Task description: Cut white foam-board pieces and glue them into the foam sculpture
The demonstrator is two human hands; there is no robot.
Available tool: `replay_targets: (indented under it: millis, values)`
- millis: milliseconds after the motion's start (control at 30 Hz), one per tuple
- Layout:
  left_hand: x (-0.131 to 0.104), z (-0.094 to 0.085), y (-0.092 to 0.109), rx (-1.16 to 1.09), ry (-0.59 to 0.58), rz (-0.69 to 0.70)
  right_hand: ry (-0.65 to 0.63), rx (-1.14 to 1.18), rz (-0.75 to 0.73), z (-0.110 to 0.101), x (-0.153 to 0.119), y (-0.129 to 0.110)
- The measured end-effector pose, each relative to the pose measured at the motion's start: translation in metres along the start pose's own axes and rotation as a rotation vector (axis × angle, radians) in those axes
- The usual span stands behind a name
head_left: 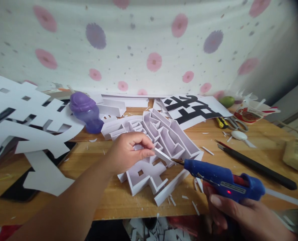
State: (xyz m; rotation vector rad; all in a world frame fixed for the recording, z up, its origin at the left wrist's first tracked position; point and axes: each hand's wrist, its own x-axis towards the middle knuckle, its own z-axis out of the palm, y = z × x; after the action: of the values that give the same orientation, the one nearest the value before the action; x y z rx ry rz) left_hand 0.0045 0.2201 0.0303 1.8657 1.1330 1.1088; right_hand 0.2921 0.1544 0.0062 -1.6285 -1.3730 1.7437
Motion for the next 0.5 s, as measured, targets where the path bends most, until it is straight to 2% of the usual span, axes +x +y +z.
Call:
replay_targets:
  millis: [167,267,500]
  values:
    - [0.002,0.0,0.001,-0.116,0.033,-0.102,-0.008,-0.026,0.017,-0.001,-0.002,-0.003]
    - [0.002,0.001,0.001,-0.202,0.058,-0.184,-0.035,-0.013,-0.027,-0.002,-0.002,-0.001]
    - [0.0,0.005,-0.005,-0.506,-0.014,-0.207,-0.221,0.232,-0.19,-0.001,0.002,0.009]
